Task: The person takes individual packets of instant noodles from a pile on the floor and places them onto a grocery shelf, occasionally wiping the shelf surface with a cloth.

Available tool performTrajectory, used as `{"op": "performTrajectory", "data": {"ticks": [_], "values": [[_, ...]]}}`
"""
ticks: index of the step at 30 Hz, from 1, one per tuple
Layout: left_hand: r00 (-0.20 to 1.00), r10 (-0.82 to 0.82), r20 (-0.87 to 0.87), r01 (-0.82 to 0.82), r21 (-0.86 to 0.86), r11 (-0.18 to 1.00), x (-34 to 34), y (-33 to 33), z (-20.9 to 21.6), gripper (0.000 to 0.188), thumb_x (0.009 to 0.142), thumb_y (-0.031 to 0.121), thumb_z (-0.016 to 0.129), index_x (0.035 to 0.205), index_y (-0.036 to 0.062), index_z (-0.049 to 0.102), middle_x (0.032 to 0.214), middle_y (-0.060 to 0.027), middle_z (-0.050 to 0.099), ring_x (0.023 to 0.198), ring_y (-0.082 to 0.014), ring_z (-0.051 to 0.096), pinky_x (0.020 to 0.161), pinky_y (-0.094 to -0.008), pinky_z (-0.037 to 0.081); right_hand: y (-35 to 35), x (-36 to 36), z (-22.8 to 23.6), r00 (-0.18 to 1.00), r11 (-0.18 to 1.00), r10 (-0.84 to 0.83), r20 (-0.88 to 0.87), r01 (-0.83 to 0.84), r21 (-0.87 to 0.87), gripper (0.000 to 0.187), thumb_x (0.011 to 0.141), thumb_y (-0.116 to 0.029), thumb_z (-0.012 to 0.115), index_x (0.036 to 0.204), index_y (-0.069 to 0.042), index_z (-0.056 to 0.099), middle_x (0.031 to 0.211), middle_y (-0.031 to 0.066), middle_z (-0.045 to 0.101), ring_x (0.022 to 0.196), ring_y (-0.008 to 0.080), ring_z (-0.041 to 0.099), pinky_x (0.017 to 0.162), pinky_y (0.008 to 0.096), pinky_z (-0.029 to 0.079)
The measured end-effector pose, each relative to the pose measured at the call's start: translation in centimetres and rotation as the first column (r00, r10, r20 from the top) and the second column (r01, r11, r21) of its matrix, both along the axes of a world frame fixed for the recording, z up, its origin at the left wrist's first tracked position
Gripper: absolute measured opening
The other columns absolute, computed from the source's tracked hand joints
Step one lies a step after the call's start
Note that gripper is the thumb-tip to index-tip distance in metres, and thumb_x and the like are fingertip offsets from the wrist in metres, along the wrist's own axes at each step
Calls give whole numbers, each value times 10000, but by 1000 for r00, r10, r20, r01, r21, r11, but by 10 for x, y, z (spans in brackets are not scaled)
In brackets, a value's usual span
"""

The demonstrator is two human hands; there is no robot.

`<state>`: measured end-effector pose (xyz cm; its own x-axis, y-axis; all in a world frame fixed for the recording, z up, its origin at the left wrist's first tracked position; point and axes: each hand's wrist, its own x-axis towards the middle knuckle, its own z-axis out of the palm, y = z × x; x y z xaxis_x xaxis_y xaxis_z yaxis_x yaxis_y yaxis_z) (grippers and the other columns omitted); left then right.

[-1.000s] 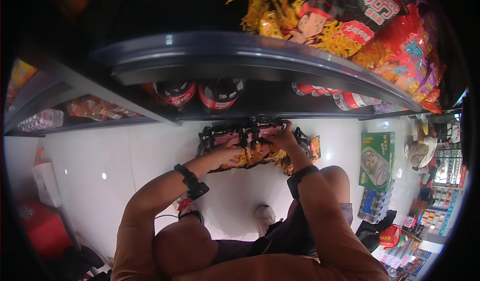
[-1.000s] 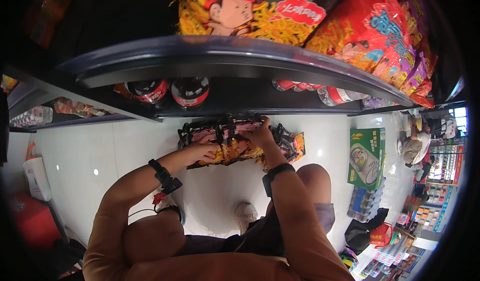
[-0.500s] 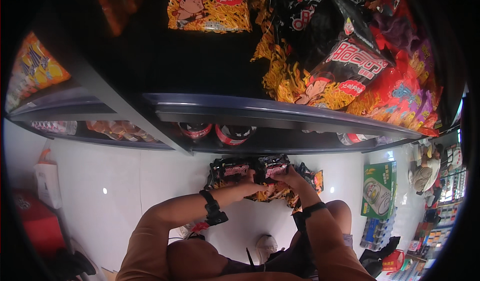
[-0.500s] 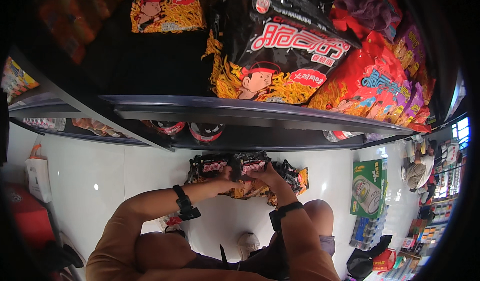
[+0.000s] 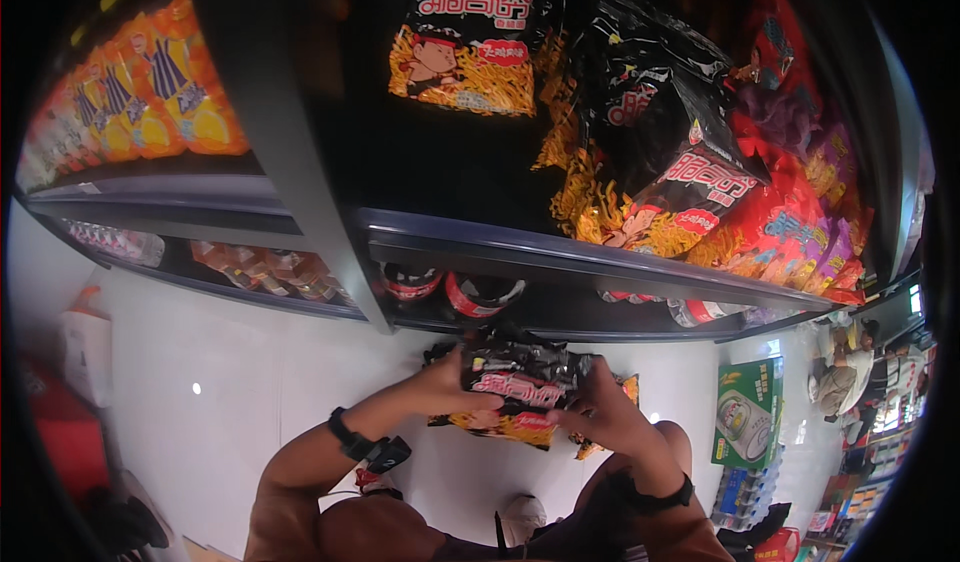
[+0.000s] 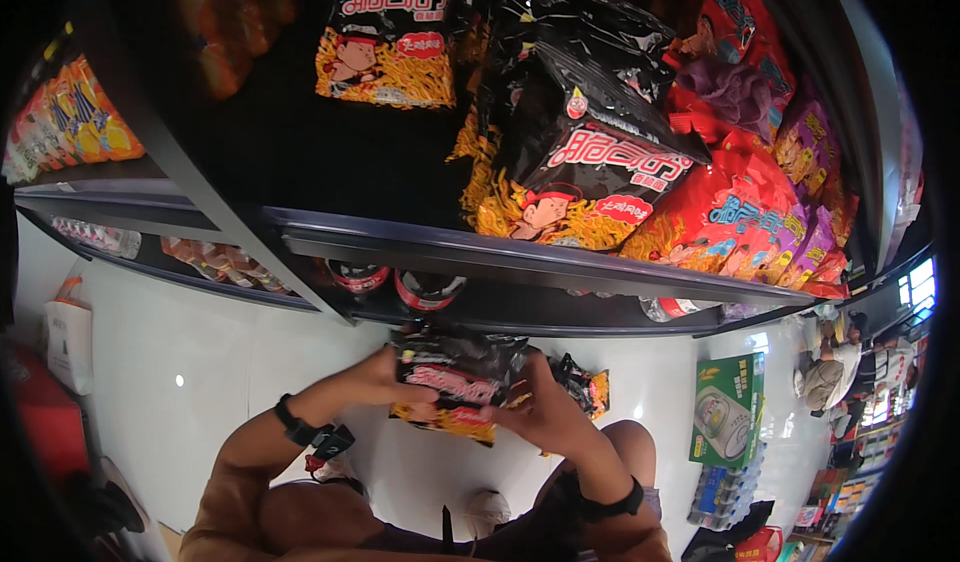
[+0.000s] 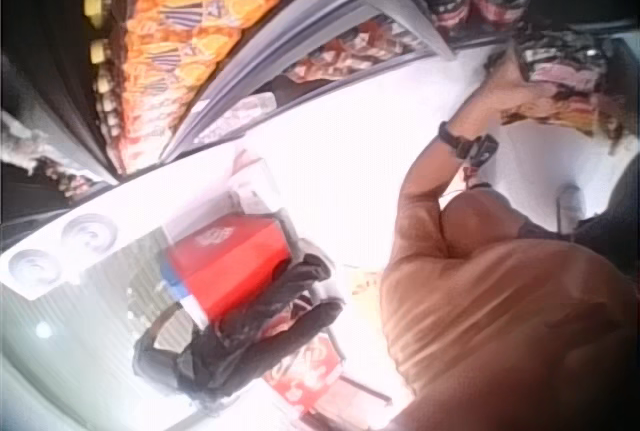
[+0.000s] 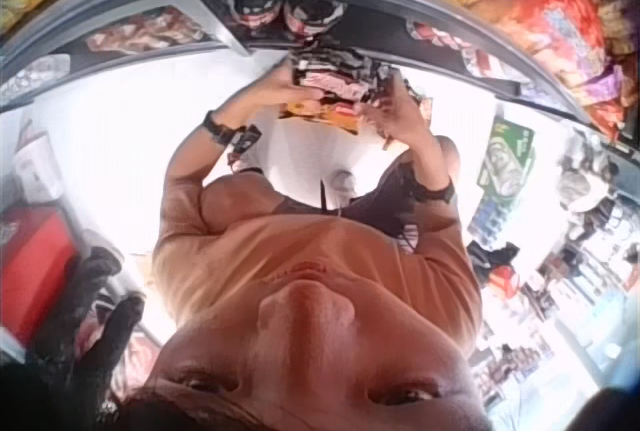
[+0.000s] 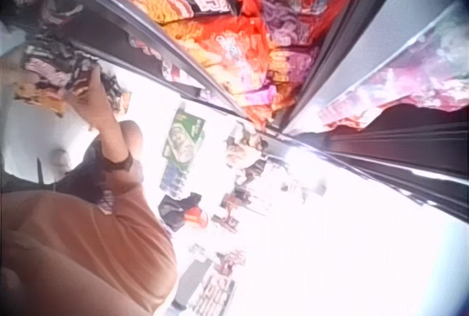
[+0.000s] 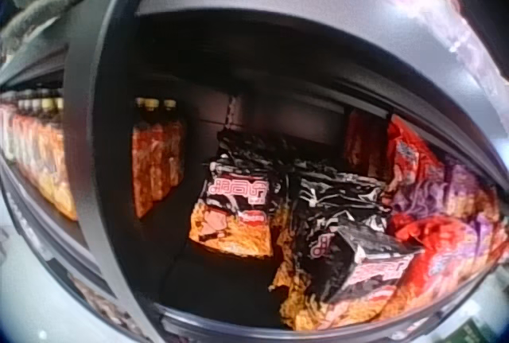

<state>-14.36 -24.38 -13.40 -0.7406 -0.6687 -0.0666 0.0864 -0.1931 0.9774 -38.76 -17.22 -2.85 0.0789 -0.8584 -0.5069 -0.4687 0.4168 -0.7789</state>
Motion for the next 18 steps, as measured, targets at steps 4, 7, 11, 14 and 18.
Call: {"op": "performTrajectory", "data": {"ticks": [4,7,11,14,18], "values": [[1000,-23,15,27,-374,927,54,10,80,875,750,198,778,1380,-6,206,1274,-140,461,1152,-188,455,978,-321,376,7,49,50,984,883,148,98,-87,-462,883,663,-157,846,1318,-30,268,1133,153,525,1059,239,560,875,341,454],[998,51,30,-40,-289,956,64,29,130,792,758,191,771,1346,13,272,1216,-159,486,1083,-223,525,902,-341,438,10,75,90,963,816,243,113,-140,-561,864,640,-112,848,1339,-26,348,1204,146,500,1094,231,543,946,332,418],[982,105,-158,-175,-536,826,74,31,165,798,728,186,784,1334,10,294,1242,-188,481,1113,-305,530,890,-362,456,10,69,151,975,819,222,3,-185,-544,637,592,-71,842,1149,9,543,1116,145,570,1043,223,580,923,312,425],[936,251,-245,-349,-584,732,91,30,170,697,764,139,740,1328,17,349,1256,-156,491,1121,-301,522,886,-373,457,7,68,184,983,775,-72,167,160,-611,816,553,-102,859,1244,28,445,1128,121,559,1052,211,566,921,324,427],[763,478,-434,-635,-372,677,123,26,163,347,862,54,560,1186,-10,455,1117,-144,551,991,-200,550,842,-323,447,-27,70,232,962,731,-269,46,235,-640,758,664,-126,781,1296,32,393,1153,114,561,1062,194,536,933,336,415]]}}
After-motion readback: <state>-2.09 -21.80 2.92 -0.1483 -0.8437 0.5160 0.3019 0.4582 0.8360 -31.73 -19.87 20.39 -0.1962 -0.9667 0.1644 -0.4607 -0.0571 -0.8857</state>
